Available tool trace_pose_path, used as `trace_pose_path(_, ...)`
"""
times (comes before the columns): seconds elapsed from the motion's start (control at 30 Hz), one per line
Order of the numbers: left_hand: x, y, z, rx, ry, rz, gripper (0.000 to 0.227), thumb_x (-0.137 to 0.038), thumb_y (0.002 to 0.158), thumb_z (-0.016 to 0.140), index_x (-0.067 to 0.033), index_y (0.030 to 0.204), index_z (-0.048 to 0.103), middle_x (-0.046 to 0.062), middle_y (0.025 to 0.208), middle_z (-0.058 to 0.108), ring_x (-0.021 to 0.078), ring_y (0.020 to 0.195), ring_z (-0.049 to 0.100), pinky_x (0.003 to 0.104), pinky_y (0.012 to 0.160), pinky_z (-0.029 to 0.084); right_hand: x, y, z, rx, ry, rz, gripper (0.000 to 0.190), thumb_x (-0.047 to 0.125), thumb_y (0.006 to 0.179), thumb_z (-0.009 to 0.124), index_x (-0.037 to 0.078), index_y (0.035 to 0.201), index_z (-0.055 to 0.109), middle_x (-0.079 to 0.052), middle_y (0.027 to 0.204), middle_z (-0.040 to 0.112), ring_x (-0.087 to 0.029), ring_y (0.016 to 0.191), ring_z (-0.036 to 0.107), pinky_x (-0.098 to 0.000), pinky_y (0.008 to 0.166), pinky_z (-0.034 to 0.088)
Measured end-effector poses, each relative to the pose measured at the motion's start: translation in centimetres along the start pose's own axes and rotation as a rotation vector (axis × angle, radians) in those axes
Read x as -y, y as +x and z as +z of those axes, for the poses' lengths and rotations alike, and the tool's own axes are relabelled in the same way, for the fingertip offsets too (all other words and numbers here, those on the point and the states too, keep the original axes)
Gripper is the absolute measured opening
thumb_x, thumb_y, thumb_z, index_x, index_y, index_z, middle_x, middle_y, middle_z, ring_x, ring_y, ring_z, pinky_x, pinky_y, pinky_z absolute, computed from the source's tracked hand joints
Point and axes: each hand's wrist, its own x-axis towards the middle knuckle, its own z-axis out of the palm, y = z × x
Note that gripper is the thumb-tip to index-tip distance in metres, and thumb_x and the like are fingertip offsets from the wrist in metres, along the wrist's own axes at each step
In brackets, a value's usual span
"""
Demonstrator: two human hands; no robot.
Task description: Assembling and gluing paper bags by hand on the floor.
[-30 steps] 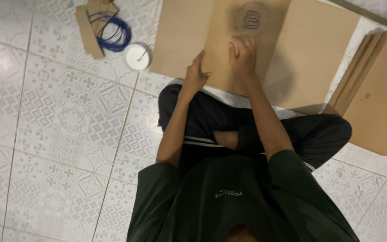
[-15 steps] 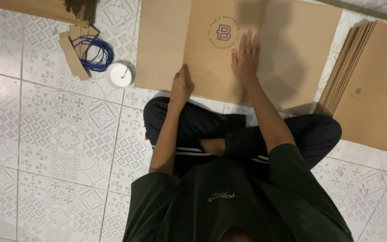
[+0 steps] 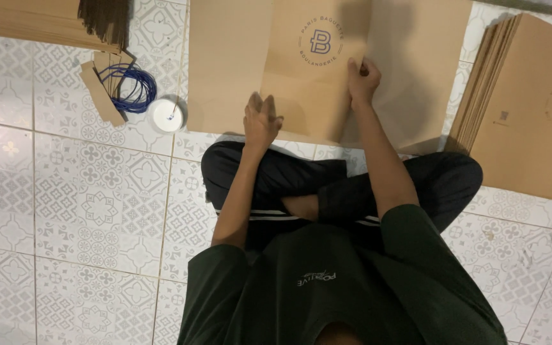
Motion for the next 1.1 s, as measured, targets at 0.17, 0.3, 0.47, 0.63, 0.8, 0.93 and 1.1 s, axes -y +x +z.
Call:
trace_pose_path(0.17,-6.2,0.8,-3.4,-0.326,-0.054,0.289,0.058,-0.042,0.096,0.074,-0.0132,0.143,0.055,0.023,0.156,0.044,0.0456,0.142,0.046,0.058,0.113,0.043,4.7,-1.6,-2.6,0.106,0.147,-0.282,0.059,0.009,0.096,0.075,0.020,0.070,0.024,0.010,0.070,0.022,-0.005,0.066,0.024,-0.0247,0.061,0.020)
trace_pose_path(0.3,-14.4,1.5,-9.1,-0.409,-0.244,0.512,0.047,-0.043,0.112,0.051,-0.0125,0.147,0.051,0.011,0.153,0.049,0.0332,0.143,0.049,0.050,0.114,0.044,7.4,-0.8,-5.9,0.144,0.033,-0.614,0.026,0.020,0.102,0.072,0.013,0.079,0.063,0.009,0.073,0.045,-0.005,0.070,0.042,-0.0266,0.056,0.034)
trace_pose_path(0.47,-23.0,2.0,-17.1,-0.470,0.094,0.709,0.044,-0.039,0.114,0.066,-0.0200,0.151,0.052,0.009,0.159,0.040,0.0364,0.152,0.035,0.063,0.126,0.032,23.0,-8.5,-14.4,0.189,-0.072,-1.181,0.024,0.011,0.111,0.067,-0.010,0.112,0.078,-0.017,0.093,0.067,-0.026,0.081,0.059,-0.0364,0.068,0.045)
trace_pose_path(0.63,-29.6,-1.5,-24.3,-0.843,0.543,1.019,0.042,-0.026,0.117,0.061,-0.0259,0.153,0.040,-0.008,0.118,0.067,0.0176,0.107,0.065,0.034,0.091,0.051,31.4,-14.6,-21.8,0.224,-0.401,-1.705,0.016,0.001,0.116,0.075,-0.012,0.107,0.081,-0.021,0.103,0.079,-0.037,0.090,0.071,-0.0429,0.081,0.056)
trace_pose_path(0.8,-32.5,-6.4,-26.4,-1.008,0.433,1.175,0.010,-0.009,0.102,0.054,-0.0186,0.100,0.057,-0.007,0.091,0.059,0.0124,0.074,0.054,0.029,0.069,0.042,32.5,-17.6,-26.1,-0.143,-0.728,-1.902,0.031,0.029,0.123,0.072,0.024,0.094,0.081,0.012,0.085,0.074,-0.013,0.074,0.064,-0.0268,0.063,0.040)
trace_pose_path(0.93,-31.1,-10.1,-24.6,-0.925,0.346,1.161,0.013,-0.011,0.101,0.057,-0.0181,0.096,0.068,-0.005,0.092,0.067,0.0158,0.073,0.056,0.036,0.088,0.047,29.6,-19.6,-27.6,-0.082,-0.741,-1.914,0.041,0.056,0.116,0.089,0.028,0.092,0.072,0.014,0.091,0.080,-0.012,0.075,0.069,-0.0266,0.062,0.038)
trace_pose_path(1.1,-27.6,-13.8,-22.0,-0.766,0.271,1.050,0.014,-0.025,0.103,0.065,-0.0198,0.093,0.075,-0.006,0.092,0.073,0.0168,0.082,0.064,0.037,0.090,0.047,25.5,-22.6,-29.0,0.031,-0.890,-1.792,0.012,0.022,0.106,0.075,0.031,0.099,0.081,0.013,0.093,0.076,-0.015,0.088,0.071,-0.0292,0.072,0.043)
